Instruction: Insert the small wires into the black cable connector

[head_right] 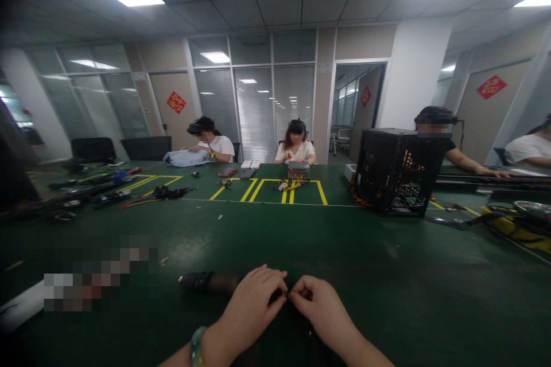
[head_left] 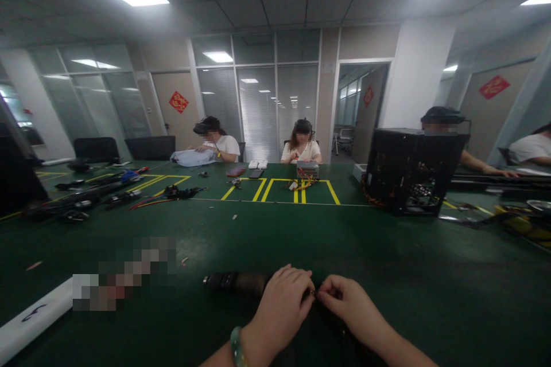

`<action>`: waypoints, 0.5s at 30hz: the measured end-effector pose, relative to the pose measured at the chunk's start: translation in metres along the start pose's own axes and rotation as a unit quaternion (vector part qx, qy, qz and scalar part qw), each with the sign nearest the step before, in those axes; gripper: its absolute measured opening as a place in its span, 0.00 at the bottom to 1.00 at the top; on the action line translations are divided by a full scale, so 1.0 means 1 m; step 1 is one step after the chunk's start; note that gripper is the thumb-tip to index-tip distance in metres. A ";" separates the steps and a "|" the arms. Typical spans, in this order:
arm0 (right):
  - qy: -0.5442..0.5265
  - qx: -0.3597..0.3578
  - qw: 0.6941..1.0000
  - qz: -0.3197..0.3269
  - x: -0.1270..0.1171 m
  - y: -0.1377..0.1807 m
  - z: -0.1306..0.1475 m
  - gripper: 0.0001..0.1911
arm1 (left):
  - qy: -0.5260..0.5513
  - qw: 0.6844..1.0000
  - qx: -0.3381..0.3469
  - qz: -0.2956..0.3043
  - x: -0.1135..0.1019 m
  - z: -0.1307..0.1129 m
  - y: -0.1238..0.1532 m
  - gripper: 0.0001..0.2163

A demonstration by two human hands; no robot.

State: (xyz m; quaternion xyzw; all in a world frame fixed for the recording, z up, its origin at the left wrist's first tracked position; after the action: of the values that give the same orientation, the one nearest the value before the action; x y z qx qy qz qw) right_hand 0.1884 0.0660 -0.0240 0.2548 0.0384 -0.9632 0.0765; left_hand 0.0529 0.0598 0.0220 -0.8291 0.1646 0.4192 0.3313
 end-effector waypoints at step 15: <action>0.031 -0.007 0.999 -0.022 -0.003 -0.001 -0.001 0.05 | 0.007 1.000 0.017 0.005 0.003 -0.004 0.000 0.08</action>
State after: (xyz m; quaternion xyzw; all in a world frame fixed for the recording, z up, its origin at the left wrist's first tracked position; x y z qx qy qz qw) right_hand 0.1915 0.0671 -0.0231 0.2827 0.0533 -0.9561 0.0559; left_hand 0.0564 0.0570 0.0212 -0.8255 0.1780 0.4124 0.3418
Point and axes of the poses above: each hand's wrist, its own y-axis away from the middle knuckle, its own x-axis out of the palm, z = x × y, the point moved 8 cm from there along -y, towards the middle knuckle, and after that the axes turned 2 degrees about y, right-handed, at the moved point
